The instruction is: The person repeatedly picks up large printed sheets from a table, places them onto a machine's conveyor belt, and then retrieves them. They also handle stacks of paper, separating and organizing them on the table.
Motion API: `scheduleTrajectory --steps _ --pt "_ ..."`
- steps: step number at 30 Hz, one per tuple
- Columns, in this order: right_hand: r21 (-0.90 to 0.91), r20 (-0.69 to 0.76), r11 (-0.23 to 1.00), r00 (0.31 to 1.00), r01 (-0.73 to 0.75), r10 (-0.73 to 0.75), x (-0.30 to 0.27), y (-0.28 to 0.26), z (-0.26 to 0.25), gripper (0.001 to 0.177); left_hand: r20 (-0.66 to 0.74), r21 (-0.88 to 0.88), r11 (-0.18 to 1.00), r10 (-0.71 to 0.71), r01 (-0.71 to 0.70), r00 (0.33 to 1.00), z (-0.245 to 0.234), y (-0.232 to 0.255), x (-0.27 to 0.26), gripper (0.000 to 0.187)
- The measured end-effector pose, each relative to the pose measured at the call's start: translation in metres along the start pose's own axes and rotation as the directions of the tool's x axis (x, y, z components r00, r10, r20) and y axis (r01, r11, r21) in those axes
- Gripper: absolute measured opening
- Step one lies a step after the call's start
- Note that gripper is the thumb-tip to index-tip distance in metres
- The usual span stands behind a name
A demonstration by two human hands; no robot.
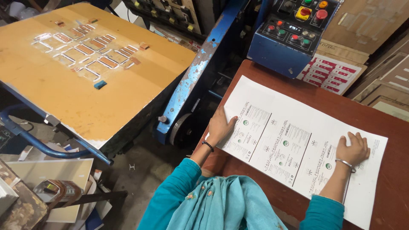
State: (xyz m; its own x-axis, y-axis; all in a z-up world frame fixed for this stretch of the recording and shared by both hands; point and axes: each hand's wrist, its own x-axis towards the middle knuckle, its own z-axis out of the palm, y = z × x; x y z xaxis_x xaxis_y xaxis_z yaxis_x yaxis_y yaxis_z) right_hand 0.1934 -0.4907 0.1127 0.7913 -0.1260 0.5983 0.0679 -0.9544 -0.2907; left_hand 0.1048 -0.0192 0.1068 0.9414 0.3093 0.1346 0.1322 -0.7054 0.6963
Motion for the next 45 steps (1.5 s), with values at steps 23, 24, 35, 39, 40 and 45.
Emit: scheduleTrajectory --steps 23,24,35,39,40,45 --pt "-0.444 0.124 0.887 0.989 0.123 -0.075 -0.016 -0.077 0.0 0.028 -0.172 0.52 0.788 -0.282 0.33 0.944 -0.259 -0.345 0.147 0.094" --pt "-0.514 0.148 0.849 0.988 0.118 -0.047 -0.024 -0.092 0.003 0.031 -0.155 0.516 0.785 -0.306 0.341 0.939 -0.264 -0.356 0.15 0.099" --pt "-0.293 0.237 0.956 0.968 -0.006 0.079 -0.071 -0.196 0.006 0.047 -0.093 0.558 0.78 -0.282 0.284 0.955 -0.265 -0.39 0.216 0.103" --pt "-0.256 0.252 0.964 0.959 -0.067 0.133 -0.079 -0.2 0.006 0.047 -0.093 0.554 0.779 -0.292 0.294 0.952 -0.266 -0.389 0.233 0.108" --pt "-0.251 0.244 0.965 0.96 -0.071 0.134 -0.078 -0.201 0.008 0.046 -0.1 0.546 0.79 -0.268 0.278 0.958 -0.266 -0.389 0.238 0.107" --pt "-0.254 0.227 0.963 0.961 -0.095 0.155 -0.083 -0.205 0.005 0.045 -0.044 0.49 0.843 -0.228 0.22 0.973 -0.265 -0.389 0.249 0.09"
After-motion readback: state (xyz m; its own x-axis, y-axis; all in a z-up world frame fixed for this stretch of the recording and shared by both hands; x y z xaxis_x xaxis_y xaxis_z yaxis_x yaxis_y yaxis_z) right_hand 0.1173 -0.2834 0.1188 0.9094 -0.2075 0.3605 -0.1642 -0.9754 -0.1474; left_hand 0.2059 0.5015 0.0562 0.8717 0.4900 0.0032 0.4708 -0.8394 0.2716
